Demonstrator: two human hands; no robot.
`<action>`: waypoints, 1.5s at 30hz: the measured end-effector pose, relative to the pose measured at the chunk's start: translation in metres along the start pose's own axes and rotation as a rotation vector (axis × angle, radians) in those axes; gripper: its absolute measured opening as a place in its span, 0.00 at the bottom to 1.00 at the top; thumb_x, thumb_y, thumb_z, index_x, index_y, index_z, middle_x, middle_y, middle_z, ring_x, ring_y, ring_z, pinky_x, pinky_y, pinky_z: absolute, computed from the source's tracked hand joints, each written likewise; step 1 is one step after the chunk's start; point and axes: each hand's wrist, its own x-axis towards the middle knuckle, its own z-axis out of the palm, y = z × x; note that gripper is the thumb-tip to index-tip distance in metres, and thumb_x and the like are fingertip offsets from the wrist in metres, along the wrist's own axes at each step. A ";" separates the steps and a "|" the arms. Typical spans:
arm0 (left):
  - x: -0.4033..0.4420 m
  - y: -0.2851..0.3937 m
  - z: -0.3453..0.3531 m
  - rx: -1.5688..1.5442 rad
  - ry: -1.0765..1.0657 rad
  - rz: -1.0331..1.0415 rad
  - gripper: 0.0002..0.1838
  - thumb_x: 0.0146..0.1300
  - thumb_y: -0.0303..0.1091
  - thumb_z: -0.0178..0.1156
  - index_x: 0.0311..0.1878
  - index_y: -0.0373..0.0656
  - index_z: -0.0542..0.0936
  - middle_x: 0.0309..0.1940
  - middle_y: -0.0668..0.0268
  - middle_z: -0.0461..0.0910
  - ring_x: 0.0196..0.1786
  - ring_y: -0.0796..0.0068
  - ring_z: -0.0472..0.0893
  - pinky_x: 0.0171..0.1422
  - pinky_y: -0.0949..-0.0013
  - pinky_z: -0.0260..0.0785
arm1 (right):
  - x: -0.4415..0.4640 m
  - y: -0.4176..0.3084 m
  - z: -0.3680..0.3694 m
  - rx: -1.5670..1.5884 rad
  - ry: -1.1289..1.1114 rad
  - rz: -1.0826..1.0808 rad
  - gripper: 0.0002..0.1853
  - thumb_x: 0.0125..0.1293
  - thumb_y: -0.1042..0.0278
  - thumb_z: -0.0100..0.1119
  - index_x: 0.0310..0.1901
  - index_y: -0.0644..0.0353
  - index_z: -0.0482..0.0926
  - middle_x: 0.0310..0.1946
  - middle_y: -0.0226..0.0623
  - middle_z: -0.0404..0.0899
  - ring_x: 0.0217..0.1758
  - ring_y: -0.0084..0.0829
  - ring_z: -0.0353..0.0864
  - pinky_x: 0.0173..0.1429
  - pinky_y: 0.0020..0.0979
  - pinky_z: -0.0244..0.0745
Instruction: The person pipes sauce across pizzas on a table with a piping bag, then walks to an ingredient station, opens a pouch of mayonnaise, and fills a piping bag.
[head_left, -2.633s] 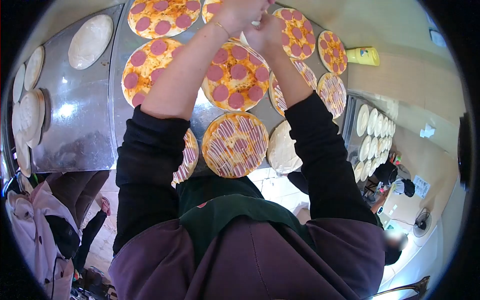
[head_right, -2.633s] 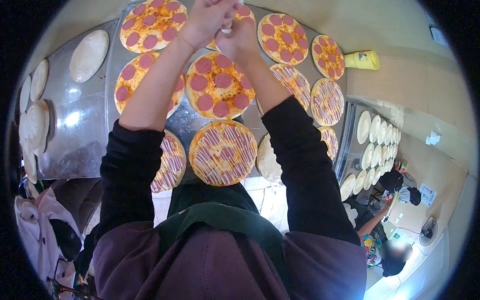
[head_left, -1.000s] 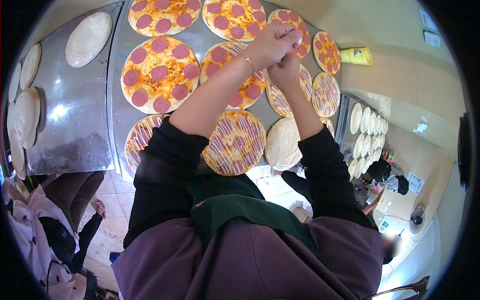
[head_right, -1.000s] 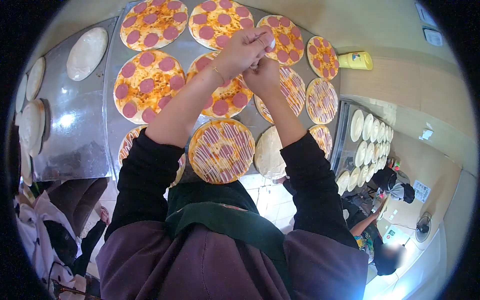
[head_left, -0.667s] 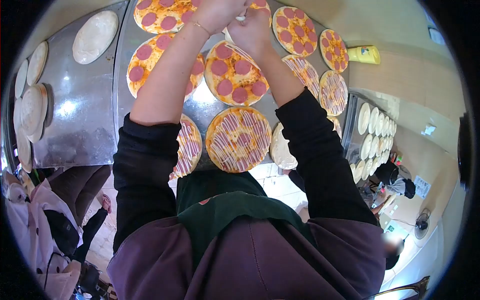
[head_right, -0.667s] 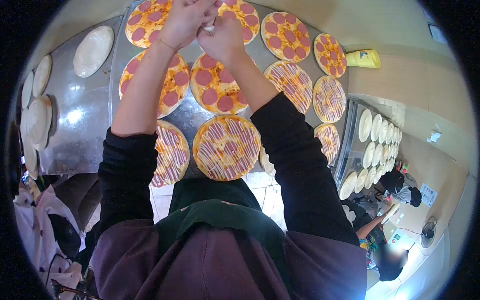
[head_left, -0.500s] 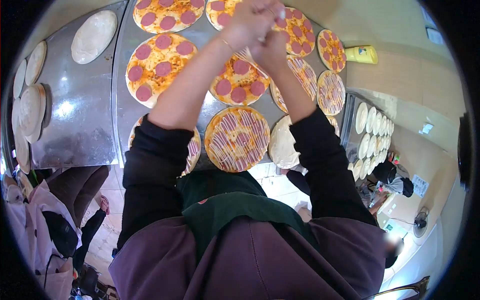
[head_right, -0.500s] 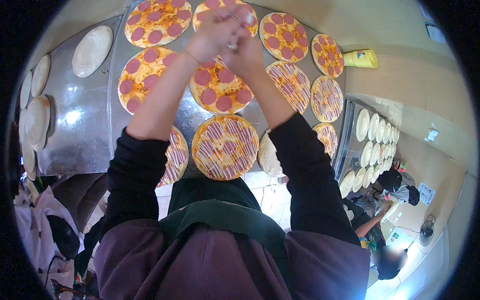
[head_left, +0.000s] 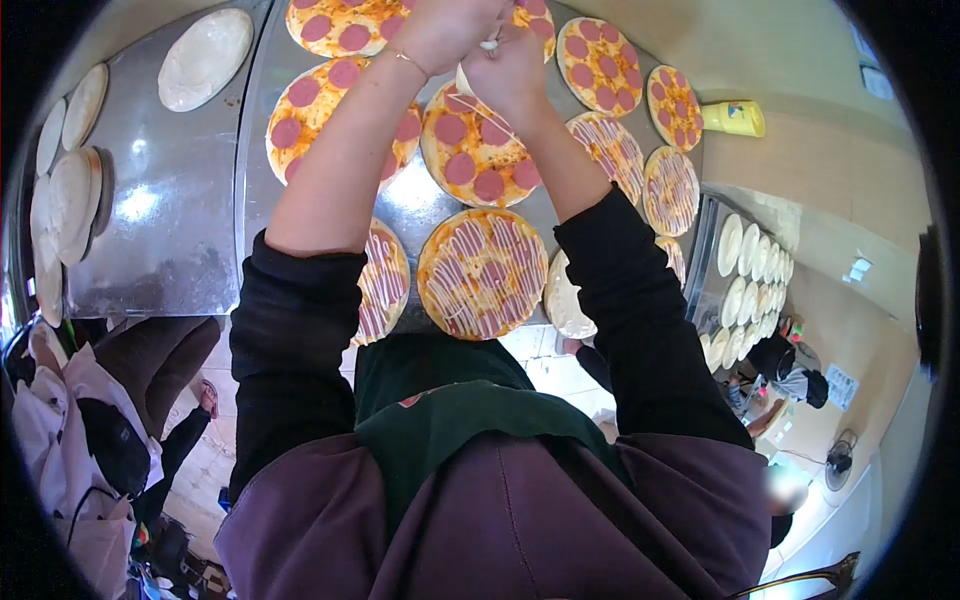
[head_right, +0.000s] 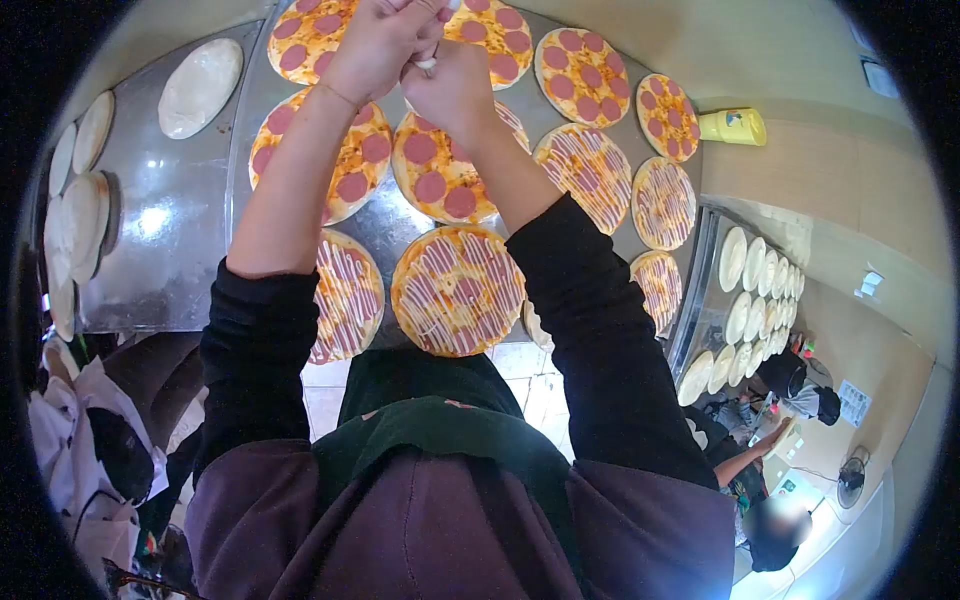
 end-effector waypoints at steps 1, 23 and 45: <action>-0.003 0.003 0.004 0.003 0.003 0.000 0.14 0.67 0.38 0.47 0.26 0.44 0.72 0.16 0.77 0.66 0.15 0.90 0.64 0.15 0.83 0.54 | 0.000 0.002 0.002 0.028 -0.006 -0.009 0.12 0.46 0.66 0.59 0.27 0.69 0.76 0.16 0.48 0.75 0.21 0.39 0.78 0.24 0.33 0.68; -0.025 -0.013 0.019 0.087 0.097 0.031 0.12 0.66 0.39 0.48 0.30 0.42 0.72 0.18 0.77 0.65 0.16 0.90 0.61 0.18 0.83 0.53 | -0.023 -0.004 -0.012 0.043 0.015 -0.058 0.12 0.45 0.65 0.59 0.22 0.68 0.75 0.13 0.49 0.72 0.17 0.42 0.75 0.23 0.35 0.67; -0.040 -0.041 0.040 0.002 0.107 -0.004 0.09 0.63 0.36 0.51 0.33 0.41 0.74 0.19 0.76 0.67 0.20 0.90 0.61 0.20 0.81 0.54 | -0.057 0.013 -0.031 0.095 -0.056 -0.067 0.10 0.48 0.73 0.57 0.34 0.67 0.76 0.22 0.42 0.78 0.24 0.26 0.77 0.28 0.28 0.68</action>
